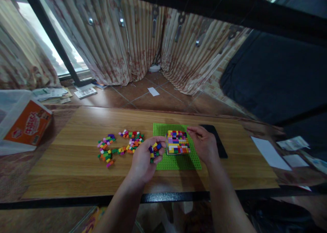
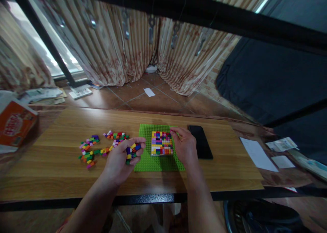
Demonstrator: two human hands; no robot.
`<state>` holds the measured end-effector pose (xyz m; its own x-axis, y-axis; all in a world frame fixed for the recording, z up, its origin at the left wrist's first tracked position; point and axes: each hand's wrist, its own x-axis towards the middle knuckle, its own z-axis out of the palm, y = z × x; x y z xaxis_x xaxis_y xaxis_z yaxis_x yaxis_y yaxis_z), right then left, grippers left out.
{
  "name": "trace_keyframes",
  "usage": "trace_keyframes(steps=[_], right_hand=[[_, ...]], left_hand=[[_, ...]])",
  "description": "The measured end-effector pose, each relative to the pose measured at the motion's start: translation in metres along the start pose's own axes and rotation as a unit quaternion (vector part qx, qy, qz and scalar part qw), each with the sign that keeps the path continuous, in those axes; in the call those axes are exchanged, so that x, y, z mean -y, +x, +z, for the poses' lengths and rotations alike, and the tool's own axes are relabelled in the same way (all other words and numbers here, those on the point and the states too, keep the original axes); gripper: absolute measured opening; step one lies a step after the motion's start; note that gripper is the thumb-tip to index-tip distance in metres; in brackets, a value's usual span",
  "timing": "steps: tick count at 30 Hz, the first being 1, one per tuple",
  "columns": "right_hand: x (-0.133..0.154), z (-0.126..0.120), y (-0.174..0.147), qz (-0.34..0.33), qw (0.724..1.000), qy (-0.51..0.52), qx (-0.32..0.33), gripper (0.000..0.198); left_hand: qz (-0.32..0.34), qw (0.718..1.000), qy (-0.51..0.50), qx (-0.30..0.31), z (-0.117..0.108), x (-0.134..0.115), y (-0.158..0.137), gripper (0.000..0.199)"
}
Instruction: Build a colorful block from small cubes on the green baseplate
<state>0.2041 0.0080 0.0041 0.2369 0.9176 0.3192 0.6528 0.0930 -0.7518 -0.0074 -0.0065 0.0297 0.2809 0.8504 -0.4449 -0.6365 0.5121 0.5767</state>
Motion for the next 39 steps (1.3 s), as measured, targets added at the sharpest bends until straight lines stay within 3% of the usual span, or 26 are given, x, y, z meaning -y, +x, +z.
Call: trace_keyframes(steps=[10,19,29,34,39], right_hand=[[-0.007,0.012,0.003,-0.071,0.994,-0.076,0.033,0.023],[-0.007,0.015,0.005,-0.078,0.991,-0.088,0.056,0.026],[-0.012,0.018,0.007,0.027,0.996,0.043,0.072,0.024],[-0.018,0.020,0.009,0.113,0.983,0.118,0.082,0.025],[-0.015,0.020,0.009,0.155,0.971,0.159,0.084,0.026]], left_hand=[[-0.011,1.000,0.008,-0.002,-0.002,-0.001,0.000,0.021],[-0.013,1.000,0.016,-0.009,-0.002,-0.002,-0.001,0.019],[-0.013,1.000,0.021,-0.007,-0.003,-0.001,-0.001,0.018],[-0.011,1.000,0.022,-0.005,-0.004,-0.001,0.000,0.018],[-0.012,0.999,0.029,-0.009,-0.004,-0.001,0.000,0.018]])
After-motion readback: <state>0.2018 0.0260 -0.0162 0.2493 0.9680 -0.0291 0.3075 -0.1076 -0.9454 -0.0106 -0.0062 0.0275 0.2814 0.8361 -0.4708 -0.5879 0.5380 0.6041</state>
